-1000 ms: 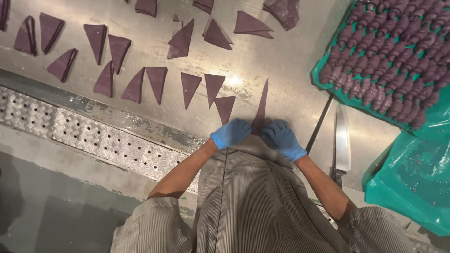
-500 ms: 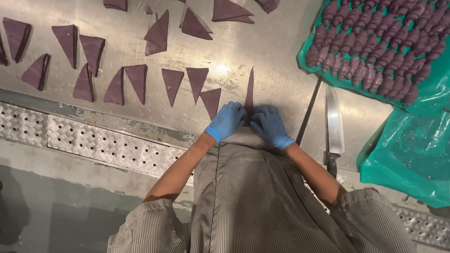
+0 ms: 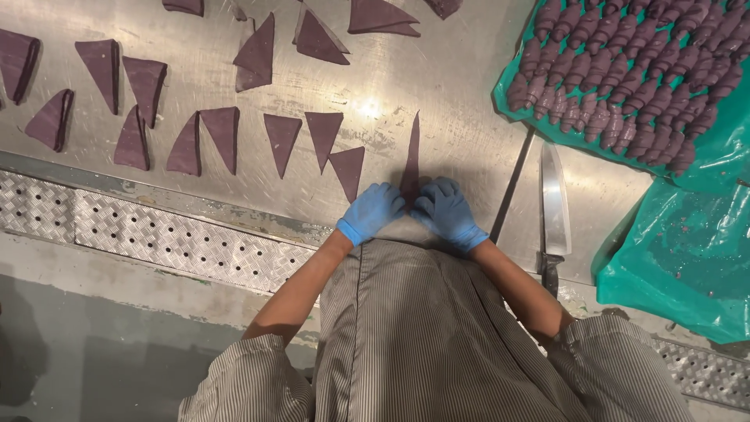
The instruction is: Roll and shape triangle-cut purple dough into croissant-like pieces and arrange them on a tray.
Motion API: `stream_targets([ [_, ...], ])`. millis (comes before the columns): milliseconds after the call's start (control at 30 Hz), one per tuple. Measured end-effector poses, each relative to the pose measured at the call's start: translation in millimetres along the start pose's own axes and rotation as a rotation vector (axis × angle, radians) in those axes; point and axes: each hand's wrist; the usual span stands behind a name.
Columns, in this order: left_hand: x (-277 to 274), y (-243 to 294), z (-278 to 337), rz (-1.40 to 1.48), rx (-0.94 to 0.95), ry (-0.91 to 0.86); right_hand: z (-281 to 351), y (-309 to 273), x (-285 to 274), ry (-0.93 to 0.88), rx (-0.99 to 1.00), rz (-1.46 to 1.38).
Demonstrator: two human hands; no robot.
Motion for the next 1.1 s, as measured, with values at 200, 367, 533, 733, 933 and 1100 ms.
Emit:
stream_targets([
  [200, -16, -3, -17, 0.149, -0.149, 0.149, -15, -3, -4, 0.063, 0.115, -0.068],
  [367, -13, -7, -17, 0.142, -0.171, 0.126, -9, 4, 3, 0.073, 0.160, -0.051],
  [533, -6, -10, -13, 0.132, -0.143, 0.128, -6, 1, 3, 0.099, 0.043, -0.049],
  [733, -22, -1, -19, 0.152, -0.143, 0.229, -2, 4, 7, 0.097, -0.065, 0.043],
  [933, -11, -5, -10, 0.050, -0.021, 0.144, -13, -1, 1, 0.212, -0.108, 0.080],
  [1100, -19, 3, -19, 0.054, -0.090, 0.192, -17, 0, 6, 0.171, -0.080, 0.057],
])
Point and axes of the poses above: each hand's wrist, its own z-axis away from the middle knuckle, its own x-axis out of the palm, y = z × x, and after that the axes turned 15 degrees about y, right-handed
